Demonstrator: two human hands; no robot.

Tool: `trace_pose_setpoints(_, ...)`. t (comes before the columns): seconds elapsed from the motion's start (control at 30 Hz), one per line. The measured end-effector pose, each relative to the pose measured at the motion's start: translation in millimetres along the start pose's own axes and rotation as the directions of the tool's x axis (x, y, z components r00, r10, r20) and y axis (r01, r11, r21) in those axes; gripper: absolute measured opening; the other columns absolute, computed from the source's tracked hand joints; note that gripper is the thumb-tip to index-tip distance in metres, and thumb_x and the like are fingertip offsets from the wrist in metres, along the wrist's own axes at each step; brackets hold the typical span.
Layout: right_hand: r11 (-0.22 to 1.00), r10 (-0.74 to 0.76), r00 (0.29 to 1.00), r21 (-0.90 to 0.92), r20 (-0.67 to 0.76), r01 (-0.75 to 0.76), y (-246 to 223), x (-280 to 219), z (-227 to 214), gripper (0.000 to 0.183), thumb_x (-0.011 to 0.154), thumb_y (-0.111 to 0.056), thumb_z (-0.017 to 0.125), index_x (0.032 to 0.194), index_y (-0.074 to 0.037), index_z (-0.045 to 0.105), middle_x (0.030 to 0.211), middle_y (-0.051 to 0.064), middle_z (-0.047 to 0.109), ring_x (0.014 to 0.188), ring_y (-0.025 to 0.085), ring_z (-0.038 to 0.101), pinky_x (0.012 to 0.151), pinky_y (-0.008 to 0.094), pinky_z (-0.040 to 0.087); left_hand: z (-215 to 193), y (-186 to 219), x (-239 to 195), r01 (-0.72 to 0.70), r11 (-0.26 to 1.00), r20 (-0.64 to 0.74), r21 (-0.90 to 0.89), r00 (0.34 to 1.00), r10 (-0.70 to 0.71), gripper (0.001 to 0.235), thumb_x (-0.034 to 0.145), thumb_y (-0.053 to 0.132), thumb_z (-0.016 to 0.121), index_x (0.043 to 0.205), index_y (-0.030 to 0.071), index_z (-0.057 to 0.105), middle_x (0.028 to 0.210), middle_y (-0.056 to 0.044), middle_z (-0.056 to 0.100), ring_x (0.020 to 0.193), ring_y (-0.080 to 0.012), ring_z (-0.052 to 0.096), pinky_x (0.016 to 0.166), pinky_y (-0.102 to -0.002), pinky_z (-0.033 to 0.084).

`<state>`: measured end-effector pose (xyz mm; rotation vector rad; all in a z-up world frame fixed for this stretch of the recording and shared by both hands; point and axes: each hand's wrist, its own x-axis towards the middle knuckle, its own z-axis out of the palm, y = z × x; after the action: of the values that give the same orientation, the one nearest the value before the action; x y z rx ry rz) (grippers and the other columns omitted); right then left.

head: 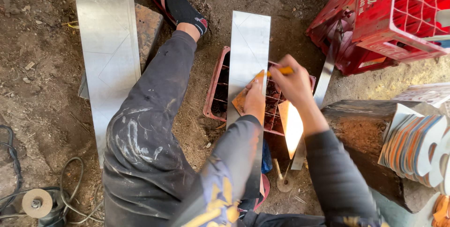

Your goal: The person sits on the ground and uses a pencil and a triangular template to mark lines on a long metal sheet. The person repeatedly positions the template, draws along its edges, and adjusts the sheet to create multiple markings.

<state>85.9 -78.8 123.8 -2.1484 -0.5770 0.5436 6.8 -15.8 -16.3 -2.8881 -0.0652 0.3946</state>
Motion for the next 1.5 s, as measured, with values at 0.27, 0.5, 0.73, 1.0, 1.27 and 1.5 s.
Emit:
trace_pose_setpoints(0.27, 0.877, 0.457, 0.869, 0.259, -0.188, -0.405, 52.6, -251.5, -14.2, 0.017, 0.093, -0.02, 0.071, 0.086, -0.005, 0.065, 0.063, 0.004, 0.063, 0.051, 0.01, 0.054, 0.046, 0.026, 0.041, 23.2, -8.4, -94.7, -0.124, 0.939, -0.096, -0.322, 0.991, 0.097, 0.067, 0.094, 0.035, 0.062, 0.15, 0.0, 0.049, 0.162, -0.017, 0.035, 0.141, -0.0438, 0.037, 0.115, -0.058, 0.026)
trace_pose_setpoints(0.5, 0.892, 0.432, 0.895, 0.198, -0.11, -0.407, 68.0, -275.5, 1.0, 0.024, 0.097, -0.026, 0.065, 0.101, -0.003, 0.07, 0.067, 0.004, 0.066, 0.053, 0.01, 0.058, 0.049, 0.028, 0.045, 5.4, -15.4, -170.5, 0.06, 0.781, -0.172, -0.622, 0.962, -0.211, 0.067, 0.083, 0.034, 0.079, 0.141, 0.015, 0.051, 0.155, -0.019, 0.034, 0.138, -0.0528, 0.033, 0.112, -0.061, 0.032)
trace_pose_setpoints(0.73, 0.926, 0.372, 0.928, -0.048, -0.029, -0.373, 49.6, -284.6, 2.4, 0.03, 0.097, -0.032, 0.064, 0.108, -0.004, 0.069, 0.071, 0.011, 0.071, 0.06, 0.018, 0.066, 0.059, 0.035, 0.053, 38.2, 4.5, -179.7, 0.457, 0.333, 0.305, -0.825, 0.856, -0.418, 0.063, 0.09, 0.038, 0.076, 0.133, -0.002, 0.051, 0.134, -0.025, 0.056, 0.125, -0.0416, 0.057, 0.101, -0.048, 0.05)
trace_pose_setpoints(1.0, 0.917, 0.386, 0.921, -0.089, -0.049, -0.389, 53.8, -290.2, 0.4, 0.034, 0.098, -0.035, 0.063, 0.111, -0.004, 0.069, 0.079, 0.012, 0.075, 0.068, 0.022, 0.074, 0.065, 0.037, 0.056, 79.3, 9.6, -173.5, 0.503, 0.026, 0.448, -0.864, 0.791, -0.417, 0.03, 0.089, 0.032, 0.073, 0.098, 0.003, 0.072, 0.098, -0.018, 0.076, 0.097, -0.0359, 0.073, 0.084, -0.048, 0.055)
trace_pose_setpoints(1.27, 0.817, 0.484, 0.874, 0.372, -0.031, -0.439, 68.0, -295.1, 13.6, 0.034, 0.101, -0.032, 0.057, 0.125, -0.01, 0.063, 0.102, 0.006, 0.076, 0.087, 0.015, 0.072, 0.072, 0.034, 0.057, -4.8, 37.8, -229.7, 0.117, -0.164, 0.143, -0.979, 0.978, -0.151, 0.029, 0.093, 0.027, 0.07, 0.1, 0.0, 0.075, 0.086, -0.01, 0.077, 0.077, -0.0175, 0.069, 0.072, -0.036, 0.055)
trace_pose_setpoints(1.5, 0.703, 0.446, 0.883, 0.667, -0.147, -0.245, 102.1, -299.4, 1.4, 0.03, 0.102, -0.02, 0.068, 0.118, 0.004, 0.068, 0.098, 0.008, 0.068, 0.088, 0.015, 0.062, 0.077, 0.03, 0.051, 24.6, 66.8, -236.3, 0.061, -0.395, 0.086, -0.916, 0.995, -0.045, 0.039, 0.099, 0.038, 0.057, 0.112, 0.004, 0.071, 0.094, -0.003, 0.073, 0.08, -0.012, 0.068, 0.067, -0.031, 0.054)
